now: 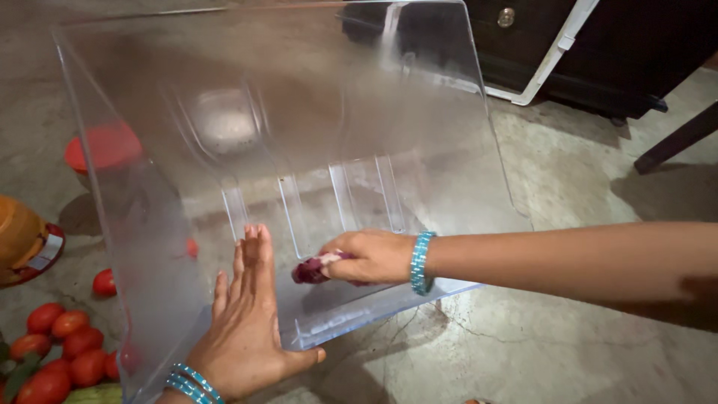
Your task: The person wipes a clear plastic surface with a maroon cloth, repeatedly rubbing and folding the cloth to clean different areas. A small metal bowl with white powder and several jars are visible nearby.
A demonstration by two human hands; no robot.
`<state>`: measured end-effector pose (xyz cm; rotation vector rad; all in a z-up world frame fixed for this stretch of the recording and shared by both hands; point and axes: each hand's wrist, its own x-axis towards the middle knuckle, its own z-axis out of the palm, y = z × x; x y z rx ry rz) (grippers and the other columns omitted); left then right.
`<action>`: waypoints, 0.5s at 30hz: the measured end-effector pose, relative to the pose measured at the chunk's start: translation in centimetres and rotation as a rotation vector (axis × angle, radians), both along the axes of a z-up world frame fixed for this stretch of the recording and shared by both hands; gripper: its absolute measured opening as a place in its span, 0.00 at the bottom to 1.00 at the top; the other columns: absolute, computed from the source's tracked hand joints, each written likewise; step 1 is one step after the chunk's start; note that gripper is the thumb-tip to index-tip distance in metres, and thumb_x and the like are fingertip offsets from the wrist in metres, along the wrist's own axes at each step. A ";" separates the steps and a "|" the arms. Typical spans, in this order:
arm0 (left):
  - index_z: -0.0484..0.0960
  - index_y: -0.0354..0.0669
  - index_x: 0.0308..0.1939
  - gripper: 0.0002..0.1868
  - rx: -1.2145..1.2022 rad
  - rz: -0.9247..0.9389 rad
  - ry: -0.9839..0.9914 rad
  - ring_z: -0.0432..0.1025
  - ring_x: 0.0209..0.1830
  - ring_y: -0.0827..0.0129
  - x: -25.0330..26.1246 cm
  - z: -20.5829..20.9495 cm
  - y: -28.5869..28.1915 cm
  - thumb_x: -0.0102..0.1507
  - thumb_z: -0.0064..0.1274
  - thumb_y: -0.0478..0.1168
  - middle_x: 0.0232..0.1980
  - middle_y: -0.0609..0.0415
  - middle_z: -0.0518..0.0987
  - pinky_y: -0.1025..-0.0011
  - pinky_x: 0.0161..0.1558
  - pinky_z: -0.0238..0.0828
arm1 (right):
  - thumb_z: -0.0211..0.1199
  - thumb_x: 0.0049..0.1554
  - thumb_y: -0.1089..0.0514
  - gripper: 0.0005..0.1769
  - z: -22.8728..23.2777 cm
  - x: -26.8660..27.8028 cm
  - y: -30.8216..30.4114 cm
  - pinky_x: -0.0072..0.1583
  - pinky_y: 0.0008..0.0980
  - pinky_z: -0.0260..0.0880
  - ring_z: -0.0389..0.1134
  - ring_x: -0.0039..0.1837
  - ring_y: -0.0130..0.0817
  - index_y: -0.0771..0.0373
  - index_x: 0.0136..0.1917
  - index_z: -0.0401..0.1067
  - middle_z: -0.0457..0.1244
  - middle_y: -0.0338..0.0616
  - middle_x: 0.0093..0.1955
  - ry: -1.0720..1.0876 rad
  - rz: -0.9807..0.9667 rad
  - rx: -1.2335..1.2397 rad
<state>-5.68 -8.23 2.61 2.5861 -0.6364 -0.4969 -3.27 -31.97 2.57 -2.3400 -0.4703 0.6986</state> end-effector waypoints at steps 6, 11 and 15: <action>0.19 0.38 0.75 0.92 -0.161 0.018 -0.318 0.16 0.81 0.42 -0.3 -0.4 0.2 0.30 0.79 0.58 0.81 0.34 0.21 0.36 0.71 0.17 | 0.57 0.62 0.54 0.22 -9.0 3.9 7.0 0.66 0.48 0.69 0.69 0.64 0.59 0.64 0.67 0.71 0.64 0.64 0.69 -0.422 0.289 0.325; 0.22 0.36 0.75 0.91 -0.209 0.028 -0.366 0.17 0.81 0.40 -0.6 -1.9 0.2 0.27 0.78 0.54 0.81 0.32 0.23 0.35 0.70 0.16 | 0.58 0.58 0.46 0.28 -12.4 5.1 10.5 0.67 0.50 0.64 0.67 0.65 0.60 0.61 0.68 0.70 0.66 0.63 0.64 -0.265 0.449 -0.010; 0.22 0.40 0.76 0.90 -0.112 0.068 -0.253 0.15 0.81 0.41 -1.3 -2.4 0.1 0.28 0.78 0.51 0.81 0.35 0.22 0.35 0.70 0.16 | 0.56 0.58 0.44 0.26 -10.4 4.2 7.6 0.66 0.47 0.65 0.68 0.65 0.54 0.57 0.65 0.72 0.66 0.56 0.66 -0.036 0.296 -0.041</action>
